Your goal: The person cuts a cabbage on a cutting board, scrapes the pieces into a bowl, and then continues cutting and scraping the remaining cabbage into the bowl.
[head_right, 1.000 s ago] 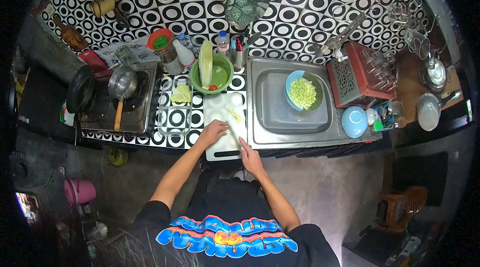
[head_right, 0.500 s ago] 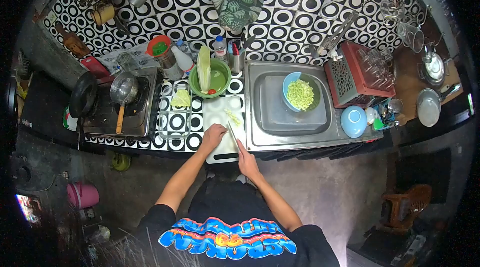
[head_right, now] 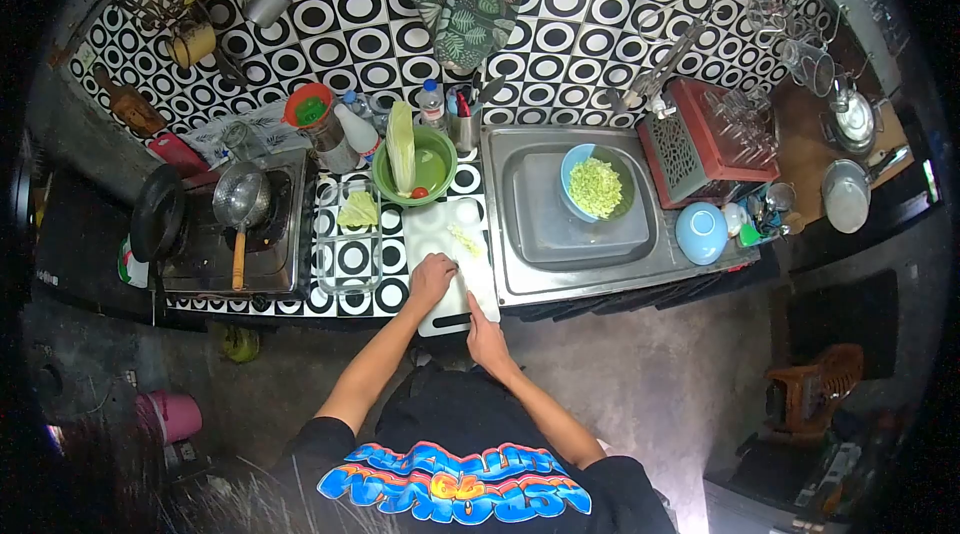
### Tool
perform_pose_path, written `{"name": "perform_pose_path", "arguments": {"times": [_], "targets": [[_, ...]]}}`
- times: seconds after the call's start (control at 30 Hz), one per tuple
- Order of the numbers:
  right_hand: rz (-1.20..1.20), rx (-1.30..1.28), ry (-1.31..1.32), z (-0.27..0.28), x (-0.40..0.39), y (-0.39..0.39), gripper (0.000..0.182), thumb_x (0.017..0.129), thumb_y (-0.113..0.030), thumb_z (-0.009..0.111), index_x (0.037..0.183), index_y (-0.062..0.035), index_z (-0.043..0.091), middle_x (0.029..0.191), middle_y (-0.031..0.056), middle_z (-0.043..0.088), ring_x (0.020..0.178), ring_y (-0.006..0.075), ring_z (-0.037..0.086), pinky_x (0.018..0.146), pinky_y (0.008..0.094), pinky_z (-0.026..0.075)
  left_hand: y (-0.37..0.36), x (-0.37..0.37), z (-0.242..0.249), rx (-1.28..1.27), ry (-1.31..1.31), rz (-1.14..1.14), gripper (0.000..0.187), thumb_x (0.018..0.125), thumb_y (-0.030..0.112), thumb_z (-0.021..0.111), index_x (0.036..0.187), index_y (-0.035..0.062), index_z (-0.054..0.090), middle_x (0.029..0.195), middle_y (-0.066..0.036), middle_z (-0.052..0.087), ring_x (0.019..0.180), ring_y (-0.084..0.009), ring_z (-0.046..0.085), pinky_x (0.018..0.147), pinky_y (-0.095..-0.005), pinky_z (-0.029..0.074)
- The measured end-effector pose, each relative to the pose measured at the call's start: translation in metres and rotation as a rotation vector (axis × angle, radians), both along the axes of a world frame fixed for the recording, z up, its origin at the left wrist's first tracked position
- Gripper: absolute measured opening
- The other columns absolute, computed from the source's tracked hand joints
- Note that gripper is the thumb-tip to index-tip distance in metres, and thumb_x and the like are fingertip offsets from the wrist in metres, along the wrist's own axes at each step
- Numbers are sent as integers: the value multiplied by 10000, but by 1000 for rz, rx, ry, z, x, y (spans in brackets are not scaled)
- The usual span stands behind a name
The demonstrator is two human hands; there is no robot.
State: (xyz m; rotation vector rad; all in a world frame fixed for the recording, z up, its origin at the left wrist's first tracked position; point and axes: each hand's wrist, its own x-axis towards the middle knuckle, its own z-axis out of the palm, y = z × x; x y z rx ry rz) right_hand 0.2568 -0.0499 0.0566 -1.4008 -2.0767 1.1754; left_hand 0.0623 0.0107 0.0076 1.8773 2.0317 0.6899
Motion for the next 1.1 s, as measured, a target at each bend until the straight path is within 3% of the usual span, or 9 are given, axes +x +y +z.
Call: {"name": "perform_pose_path", "arguments": {"times": [0.2,0.43,0.53,0.7,0.8,0.9,1.0,1.1], "targets": [[0,-73,-101,11,-6,-3,621,971,-63,443,1563,-166,285,848,364,640,836,554,620,803,601,468,1,0,-5,14,-18,5,110,829,186,695,858,110,768,918,-37,684,916,-268,629,801,-394,527],[-53,7,-92,-6,-15,1,617,977,-69,438,1564,-185,286,767,363,625,752,567,609,760,609,478,0,-4,0,-8,-64,-9,110,840,160,696,892,104,775,937,-42,672,939,-268,619,840,-394,522],[-22,2,-77,-20,-26,19,606,983,-68,435,1556,-218,309,845,391,613,815,571,609,739,616,466,2,-2,-3,-5,-58,-11,103,842,165,698,880,100,769,935,-41,672,945,-269,618,839,-394,520],[-45,34,-17,-19,-45,49,578,1002,-96,426,1552,-233,316,740,345,607,710,554,601,683,609,457,-1,-3,0,5,-83,16,107,839,182,709,882,105,770,934,-39,675,965,-268,616,849,-390,515],[-13,-31,-49,-19,-36,55,562,1006,-113,419,1543,-257,333,861,382,626,835,562,616,767,610,488,-2,-3,-1,-5,-114,35,116,833,190,724,899,112,778,946,-38,686,967,-268,617,868,-385,509],[-1,18,27,-13,-25,53,548,1007,-115,414,1535,-242,348,973,374,634,929,554,612,832,587,494,-1,-5,0,-30,-132,46,118,826,191,735,901,116,787,956,-40,707,962,-273,619,881,-381,504],[13,-97,15,3,-15,51,540,1005,-116,411,1532,-222,356,1047,357,635,998,541,606,879,564,493,0,-6,2,-61,-140,48,112,821,188,741,892,118,793,959,-45,723,959,-277,620,886,-382,501],[1,24,39,-1,-15,42,545,998,-109,407,1533,-198,353,991,365,641,959,539,621,855,560,498,0,-5,5,-58,-150,66,108,817,187,744,880,115,793,956,-49,728,957,-281,619,885,-386,500]]}}
